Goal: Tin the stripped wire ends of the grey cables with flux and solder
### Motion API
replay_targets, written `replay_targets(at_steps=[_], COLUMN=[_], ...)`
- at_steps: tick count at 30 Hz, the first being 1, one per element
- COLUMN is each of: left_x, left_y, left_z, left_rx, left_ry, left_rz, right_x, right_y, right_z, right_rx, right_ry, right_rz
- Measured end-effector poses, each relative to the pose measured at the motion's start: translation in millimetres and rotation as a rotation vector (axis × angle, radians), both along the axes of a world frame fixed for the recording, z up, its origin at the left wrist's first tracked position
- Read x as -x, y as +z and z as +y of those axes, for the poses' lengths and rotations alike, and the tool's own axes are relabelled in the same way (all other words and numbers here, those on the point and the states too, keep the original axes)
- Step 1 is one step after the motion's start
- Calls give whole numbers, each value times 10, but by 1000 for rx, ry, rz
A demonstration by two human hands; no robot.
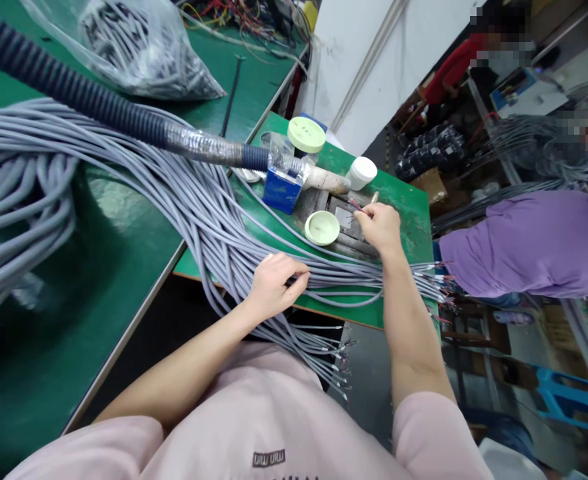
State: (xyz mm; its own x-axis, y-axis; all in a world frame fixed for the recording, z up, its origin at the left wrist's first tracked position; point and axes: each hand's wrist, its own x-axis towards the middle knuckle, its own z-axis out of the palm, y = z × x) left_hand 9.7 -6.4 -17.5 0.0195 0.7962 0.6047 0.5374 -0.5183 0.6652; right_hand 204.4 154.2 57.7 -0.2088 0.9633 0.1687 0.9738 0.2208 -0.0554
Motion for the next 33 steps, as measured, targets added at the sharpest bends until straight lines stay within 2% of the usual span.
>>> replay_targets(at_steps=[7, 12, 33], left_x=[-6, 0, -1], left_y=[8, 9, 3], left_z=[4, 7, 2], left_rx=[-15, -8, 1], left_ry=[7, 1, -10], left_rz=[-4, 6, 0], right_x=[-47, -20, 4], right_y=[-189, -220, -291], right_z=[204, 237, 280], right_rx=[61, 91, 149], right_ry=[-136, -187, -191], right_rz=[-65, -105, -157])
